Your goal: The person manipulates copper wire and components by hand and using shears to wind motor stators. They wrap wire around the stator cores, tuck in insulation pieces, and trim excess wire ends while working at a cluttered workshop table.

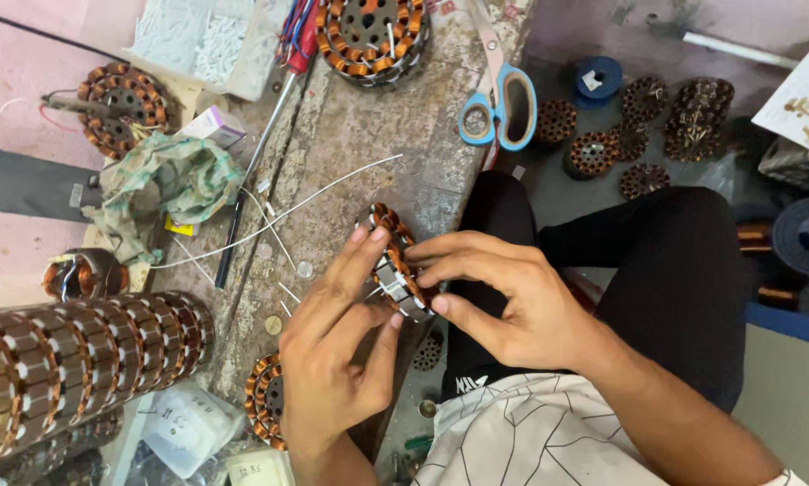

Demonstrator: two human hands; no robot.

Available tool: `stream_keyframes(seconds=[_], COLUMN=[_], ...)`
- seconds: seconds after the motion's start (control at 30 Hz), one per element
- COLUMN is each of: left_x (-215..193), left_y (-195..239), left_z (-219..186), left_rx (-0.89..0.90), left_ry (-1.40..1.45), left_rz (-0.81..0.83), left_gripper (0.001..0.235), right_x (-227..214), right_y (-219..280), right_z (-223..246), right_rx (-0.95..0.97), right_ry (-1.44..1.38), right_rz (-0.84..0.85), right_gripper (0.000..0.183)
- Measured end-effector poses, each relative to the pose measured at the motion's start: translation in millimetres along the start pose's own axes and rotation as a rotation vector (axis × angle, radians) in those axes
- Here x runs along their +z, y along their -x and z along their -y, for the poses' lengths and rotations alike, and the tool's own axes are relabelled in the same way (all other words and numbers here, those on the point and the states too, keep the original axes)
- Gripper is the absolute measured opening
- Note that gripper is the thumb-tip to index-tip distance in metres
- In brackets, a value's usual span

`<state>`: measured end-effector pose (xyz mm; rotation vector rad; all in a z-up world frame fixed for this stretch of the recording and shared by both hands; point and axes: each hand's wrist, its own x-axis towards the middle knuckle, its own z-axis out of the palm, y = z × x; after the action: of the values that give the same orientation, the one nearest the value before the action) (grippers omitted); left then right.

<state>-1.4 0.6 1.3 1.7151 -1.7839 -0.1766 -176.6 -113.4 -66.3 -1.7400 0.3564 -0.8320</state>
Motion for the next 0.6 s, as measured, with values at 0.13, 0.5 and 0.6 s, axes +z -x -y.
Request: stream_keyframes(seconds=[0.13, 0.5, 0.6], left_x=[0, 1, 4], left_y=[0, -1, 0], left_z=[1, 4, 7], left_rx=[-0.008, -0.050, -0.044], left_ry=[-0.045, 0.006, 0.015], left_rz=[-0.006, -0.039, -0.053], left_gripper=[0.012, 0.009, 0.009], right_x=[1, 13, 14], right_y=[-4, 3, 5], right_z=[2, -14, -16], right_rx=[-0.031, 0.162, 0.251], right_ry=[-0.043, -0.165, -0.391], right_rz=[-0.005, -0.168, -0.163], right_gripper=[0.015, 0.010, 0.029])
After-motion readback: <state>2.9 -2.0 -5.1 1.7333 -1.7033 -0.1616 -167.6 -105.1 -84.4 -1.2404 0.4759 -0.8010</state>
